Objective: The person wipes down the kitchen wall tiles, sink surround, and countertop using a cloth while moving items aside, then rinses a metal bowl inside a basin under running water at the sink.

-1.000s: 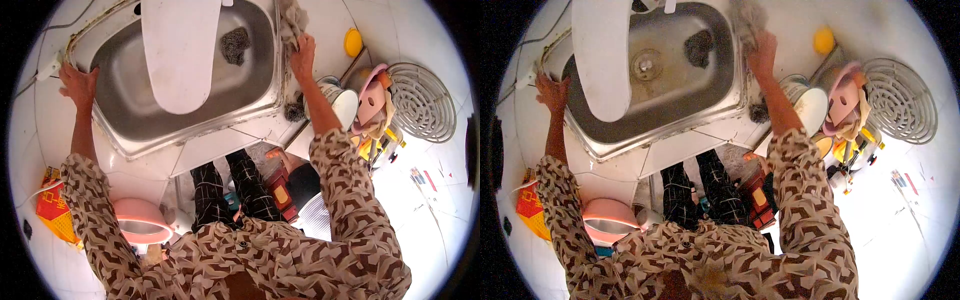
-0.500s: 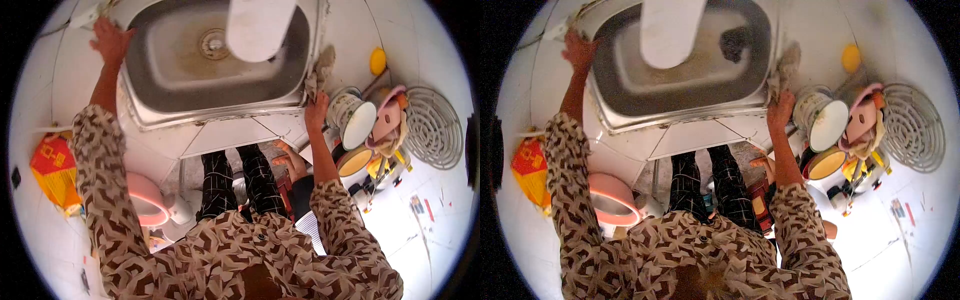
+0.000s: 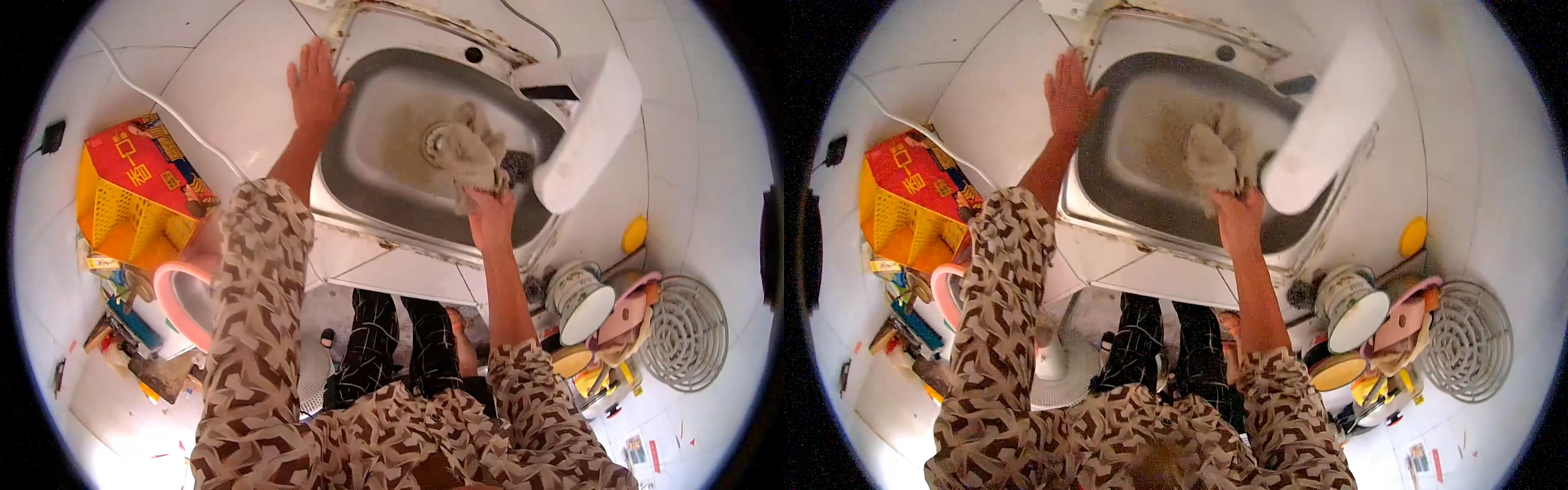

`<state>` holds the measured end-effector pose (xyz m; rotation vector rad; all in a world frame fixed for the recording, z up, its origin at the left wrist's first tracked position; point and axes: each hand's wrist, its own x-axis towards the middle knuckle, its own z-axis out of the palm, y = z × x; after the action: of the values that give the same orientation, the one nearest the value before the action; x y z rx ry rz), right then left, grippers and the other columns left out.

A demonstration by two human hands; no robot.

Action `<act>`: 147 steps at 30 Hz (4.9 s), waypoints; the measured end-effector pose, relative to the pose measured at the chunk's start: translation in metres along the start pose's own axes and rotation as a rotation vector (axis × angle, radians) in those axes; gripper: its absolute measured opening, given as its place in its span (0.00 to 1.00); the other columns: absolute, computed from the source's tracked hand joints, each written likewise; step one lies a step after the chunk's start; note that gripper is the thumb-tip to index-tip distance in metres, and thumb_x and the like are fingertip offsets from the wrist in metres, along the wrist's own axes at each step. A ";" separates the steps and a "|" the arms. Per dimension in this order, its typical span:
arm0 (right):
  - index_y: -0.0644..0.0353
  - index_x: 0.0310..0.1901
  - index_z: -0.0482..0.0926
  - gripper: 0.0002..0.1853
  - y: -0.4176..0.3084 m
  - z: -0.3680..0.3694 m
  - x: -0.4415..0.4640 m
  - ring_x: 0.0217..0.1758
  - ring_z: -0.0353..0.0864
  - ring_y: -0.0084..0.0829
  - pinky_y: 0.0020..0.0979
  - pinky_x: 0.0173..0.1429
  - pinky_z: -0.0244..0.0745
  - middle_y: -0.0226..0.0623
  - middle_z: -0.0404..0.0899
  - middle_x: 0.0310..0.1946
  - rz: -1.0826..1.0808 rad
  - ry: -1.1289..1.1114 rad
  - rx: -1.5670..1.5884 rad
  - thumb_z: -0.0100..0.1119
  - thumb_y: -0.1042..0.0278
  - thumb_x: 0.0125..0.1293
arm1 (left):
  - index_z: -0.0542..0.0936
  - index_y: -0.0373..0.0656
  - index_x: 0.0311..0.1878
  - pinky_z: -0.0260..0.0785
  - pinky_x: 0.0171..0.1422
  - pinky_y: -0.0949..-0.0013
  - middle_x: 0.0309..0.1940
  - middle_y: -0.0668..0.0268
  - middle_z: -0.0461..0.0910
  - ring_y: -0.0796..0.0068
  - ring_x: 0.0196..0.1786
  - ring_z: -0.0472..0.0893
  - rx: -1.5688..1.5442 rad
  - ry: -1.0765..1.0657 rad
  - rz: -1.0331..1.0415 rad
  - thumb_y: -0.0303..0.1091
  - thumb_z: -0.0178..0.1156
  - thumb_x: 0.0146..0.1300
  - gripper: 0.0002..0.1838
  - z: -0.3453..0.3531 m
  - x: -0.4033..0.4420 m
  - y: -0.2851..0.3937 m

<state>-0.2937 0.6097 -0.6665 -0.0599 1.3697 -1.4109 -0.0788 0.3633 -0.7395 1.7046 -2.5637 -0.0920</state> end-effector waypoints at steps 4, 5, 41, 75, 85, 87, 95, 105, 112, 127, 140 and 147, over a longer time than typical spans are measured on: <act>0.69 0.56 0.69 0.26 -0.019 0.063 0.069 0.55 0.72 0.39 0.37 0.57 0.68 0.44 0.71 0.55 -0.240 -0.047 -0.415 0.62 0.77 0.54 | 0.49 0.45 0.73 0.35 0.75 0.48 0.75 0.64 0.45 0.64 0.76 0.44 -0.018 -0.034 -0.004 0.46 0.62 0.57 0.45 -0.009 0.005 0.006; 0.69 0.57 0.68 0.27 -0.025 0.080 0.082 0.57 0.71 0.40 0.37 0.59 0.66 0.46 0.68 0.57 -0.318 -0.069 -0.465 0.62 0.75 0.55 | 0.49 0.44 0.73 0.35 0.75 0.48 0.75 0.64 0.44 0.64 0.76 0.44 -0.005 -0.049 -0.004 0.46 0.62 0.57 0.45 -0.010 0.005 0.008; 0.65 0.49 0.75 0.21 -0.060 0.240 0.298 0.60 0.68 0.47 0.45 0.67 0.55 0.51 0.74 0.51 -0.912 0.050 -1.688 0.53 0.59 0.58 | 0.52 0.40 0.71 0.30 0.76 0.47 0.74 0.59 0.48 0.61 0.76 0.45 -0.194 -0.136 -0.030 0.44 0.64 0.54 0.46 -0.030 0.014 0.034; 0.59 0.51 0.78 0.22 -0.059 0.221 0.219 0.51 0.77 0.44 0.35 0.59 0.69 0.46 0.79 0.49 -0.683 -0.625 -1.367 0.47 0.80 0.53 | 0.50 0.28 0.69 0.30 0.76 0.47 0.71 0.42 0.44 0.43 0.74 0.42 -0.072 0.054 -0.037 0.62 0.54 0.56 0.52 -0.019 0.009 0.010; 0.64 0.43 0.75 0.15 -0.020 0.302 0.331 0.44 0.77 0.46 0.42 0.50 0.73 0.44 0.78 0.39 -1.608 -0.006 -1.348 0.55 0.70 0.52 | 0.54 0.31 0.69 0.32 0.73 0.41 0.70 0.41 0.48 0.43 0.74 0.44 -0.265 0.096 -0.169 0.60 0.50 0.61 0.45 -0.012 0.019 0.016; 0.65 0.44 0.75 0.16 -0.023 0.308 0.330 0.44 0.76 0.47 0.42 0.51 0.72 0.47 0.77 0.42 -1.587 -0.086 -1.364 0.55 0.71 0.53 | 0.54 0.33 0.69 0.33 0.72 0.39 0.70 0.42 0.50 0.44 0.73 0.47 -0.248 0.162 -0.170 0.59 0.51 0.62 0.44 -0.007 0.019 0.016; 0.63 0.47 0.76 0.16 -0.022 0.295 0.302 0.47 0.75 0.49 0.38 0.50 0.72 0.49 0.76 0.44 -1.425 -0.669 -1.173 0.52 0.72 0.56 | 0.49 0.26 0.68 0.34 0.72 0.39 0.70 0.43 0.52 0.48 0.74 0.49 -0.180 0.138 -0.199 0.60 0.54 0.59 0.50 -0.007 0.023 0.014; 0.57 0.47 0.78 0.18 -0.002 0.250 0.235 0.55 0.74 0.40 0.47 0.64 0.60 0.37 0.77 0.51 -1.254 -0.503 -1.613 0.50 0.78 0.53 | 0.45 0.30 0.70 0.31 0.74 0.44 0.71 0.48 0.50 0.51 0.75 0.45 -0.318 0.162 -0.437 0.63 0.64 0.49 0.60 -0.022 -0.019 0.005; 0.57 0.41 0.82 0.16 0.047 0.246 0.181 0.51 0.74 0.39 0.48 0.64 0.54 0.35 0.80 0.42 -1.299 -0.531 -1.228 0.53 0.74 0.49 | 0.44 0.38 0.72 0.27 0.75 0.47 0.73 0.58 0.48 0.57 0.76 0.42 -0.327 0.121 -0.487 0.58 0.66 0.50 0.57 -0.012 -0.042 -0.007; 0.55 0.49 0.78 0.18 -0.009 0.228 0.267 0.58 0.72 0.47 0.49 0.57 0.64 0.44 0.76 0.54 -1.347 -0.073 -1.475 0.55 0.73 0.55 | 0.67 0.47 0.63 0.50 0.64 0.39 0.63 0.55 0.64 0.51 0.69 0.56 -0.553 0.055 -0.532 0.56 0.64 0.52 0.38 -0.025 0.133 -0.067; 0.56 0.41 0.80 0.18 0.053 0.203 0.161 0.50 0.75 0.43 0.49 0.49 0.69 0.41 0.78 0.44 -1.316 -0.426 -1.200 0.58 0.76 0.44 | 0.69 0.42 0.60 0.52 0.64 0.41 0.65 0.51 0.62 0.49 0.69 0.58 -0.395 -0.250 -0.363 0.47 0.59 0.59 0.29 0.021 0.131 -0.118; 0.57 0.46 0.82 0.24 0.026 0.199 0.105 0.31 0.76 0.29 0.32 0.36 0.72 0.33 0.80 0.31 -0.440 -0.640 -0.980 0.45 0.86 0.49 | 0.72 0.38 0.58 0.49 0.72 0.53 0.65 0.51 0.62 0.49 0.68 0.59 -0.348 0.529 -0.262 0.43 0.55 0.64 0.23 -0.020 0.035 -0.077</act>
<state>-0.1843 0.4127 -0.6840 -1.3927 1.3918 -0.7890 -0.0201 0.3014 -0.7258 1.6446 -1.8241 -0.0799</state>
